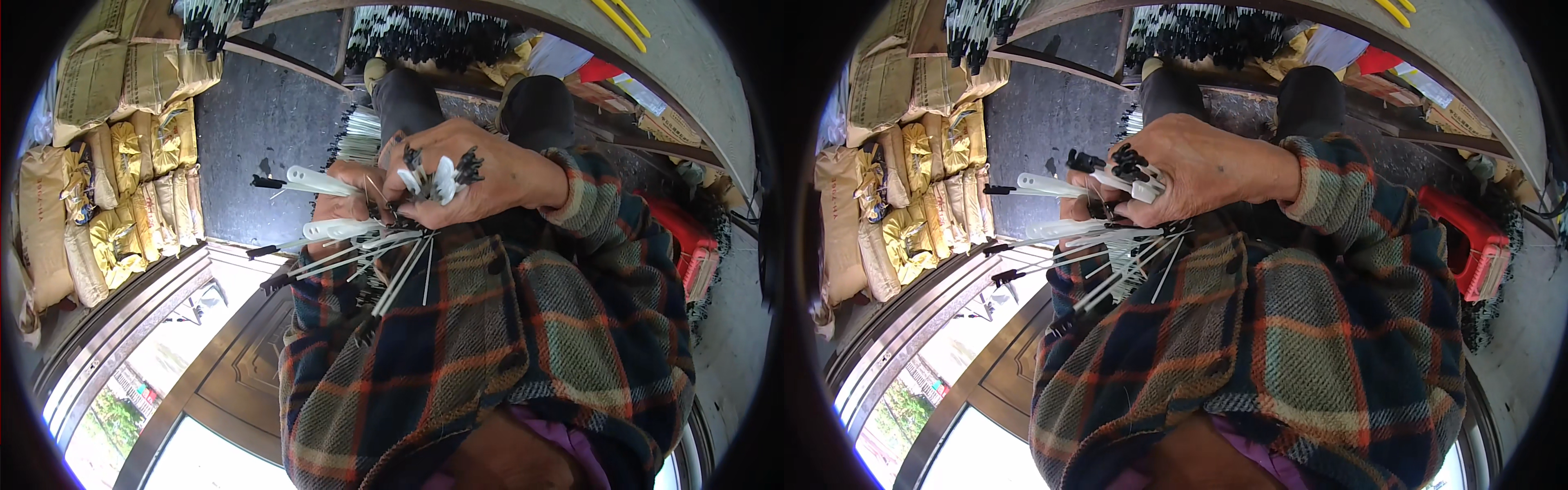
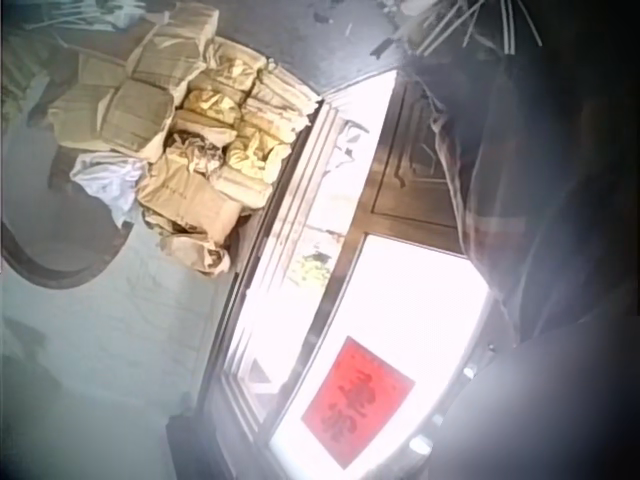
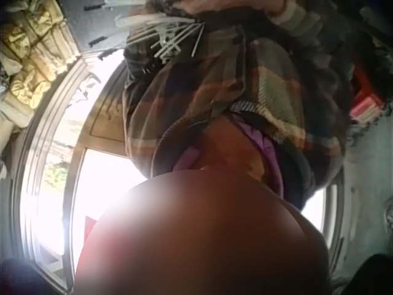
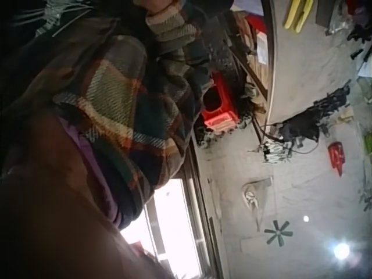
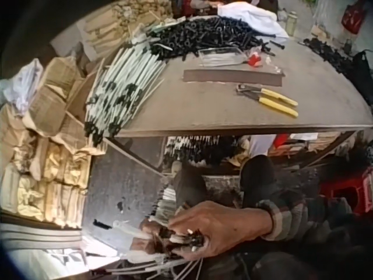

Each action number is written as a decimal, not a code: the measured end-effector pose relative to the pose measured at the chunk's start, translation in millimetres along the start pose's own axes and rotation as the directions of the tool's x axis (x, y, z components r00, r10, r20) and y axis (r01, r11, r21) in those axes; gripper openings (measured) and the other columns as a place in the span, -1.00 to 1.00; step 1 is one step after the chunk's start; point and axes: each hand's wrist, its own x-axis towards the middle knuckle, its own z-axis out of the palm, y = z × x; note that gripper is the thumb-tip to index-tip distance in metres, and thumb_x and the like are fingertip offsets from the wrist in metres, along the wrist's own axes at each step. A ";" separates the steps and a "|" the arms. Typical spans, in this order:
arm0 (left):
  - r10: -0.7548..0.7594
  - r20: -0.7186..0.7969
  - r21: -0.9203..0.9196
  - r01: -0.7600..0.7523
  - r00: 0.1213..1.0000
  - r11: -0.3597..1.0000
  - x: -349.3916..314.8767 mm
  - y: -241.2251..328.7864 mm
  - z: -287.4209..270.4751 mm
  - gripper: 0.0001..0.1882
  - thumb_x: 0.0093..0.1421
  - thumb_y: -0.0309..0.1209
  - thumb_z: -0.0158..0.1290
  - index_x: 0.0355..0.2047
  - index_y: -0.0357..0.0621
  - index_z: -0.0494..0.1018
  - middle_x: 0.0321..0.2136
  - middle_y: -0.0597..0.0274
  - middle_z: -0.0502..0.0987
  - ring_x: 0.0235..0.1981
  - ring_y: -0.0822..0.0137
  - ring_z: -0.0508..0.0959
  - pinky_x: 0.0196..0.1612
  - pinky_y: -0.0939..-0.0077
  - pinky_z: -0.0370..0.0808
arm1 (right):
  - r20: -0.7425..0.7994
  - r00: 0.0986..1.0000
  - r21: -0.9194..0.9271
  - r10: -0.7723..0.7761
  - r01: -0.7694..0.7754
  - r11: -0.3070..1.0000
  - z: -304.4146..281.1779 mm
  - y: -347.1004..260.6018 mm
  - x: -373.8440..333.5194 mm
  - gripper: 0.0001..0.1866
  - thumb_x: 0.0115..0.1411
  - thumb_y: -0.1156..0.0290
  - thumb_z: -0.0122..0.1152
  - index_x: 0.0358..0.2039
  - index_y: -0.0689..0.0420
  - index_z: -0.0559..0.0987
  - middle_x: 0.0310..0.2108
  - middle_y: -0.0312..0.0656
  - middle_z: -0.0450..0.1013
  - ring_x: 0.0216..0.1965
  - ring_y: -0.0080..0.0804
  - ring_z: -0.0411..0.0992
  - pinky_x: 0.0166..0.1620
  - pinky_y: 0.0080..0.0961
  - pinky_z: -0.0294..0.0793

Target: Assembling badminton shuttlecocks by inserting blades into bases and trimming them with pliers.

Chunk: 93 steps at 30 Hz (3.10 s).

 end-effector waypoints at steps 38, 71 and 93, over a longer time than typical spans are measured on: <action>0.346 -0.588 0.419 -0.091 0.731 0.904 38.7 8.9 32.3 -0.50 0.03 -0.60 0.02 0.02 -0.43 0.22 -0.59 0.17 0.45 -0.66 0.49 0.44 -0.64 0.71 0.35 | -0.454 0.891 -0.386 0.008 -0.205 0.899 24.9 99.0 -48.4 -0.76 -0.02 0.45 0.20 -0.31 0.16 0.41 -0.39 -0.13 0.37 -0.35 -0.23 0.41 -0.28 -0.40 0.39; 0.237 -0.361 0.325 -0.116 0.902 0.938 22.3 39.2 -9.2 -0.83 -0.06 -0.56 0.07 -0.42 -0.23 0.34 -0.72 0.24 0.35 -0.76 0.47 0.33 -0.74 0.66 0.29 | 0.140 0.962 -0.650 0.236 -0.091 0.755 -7.3 69.8 -100.5 -0.66 0.05 0.15 0.06 -0.24 0.10 0.38 -0.48 -0.10 0.41 -0.36 -0.11 0.42 -0.43 -0.22 0.36; -0.102 -0.016 0.244 0.102 0.995 0.964 117.5 6.3 -33.2 -0.70 -0.19 -0.43 0.24 -0.44 -0.35 0.46 -0.55 -0.02 0.46 -0.58 0.21 0.46 -0.53 0.48 0.41 | -0.842 0.534 -0.488 -0.077 -0.815 -0.313 -454.6 71.2 -43.3 -0.88 -0.07 0.33 0.09 -0.52 0.05 0.54 -0.47 -0.15 0.48 -0.34 -0.19 0.48 -0.34 -0.26 0.43</action>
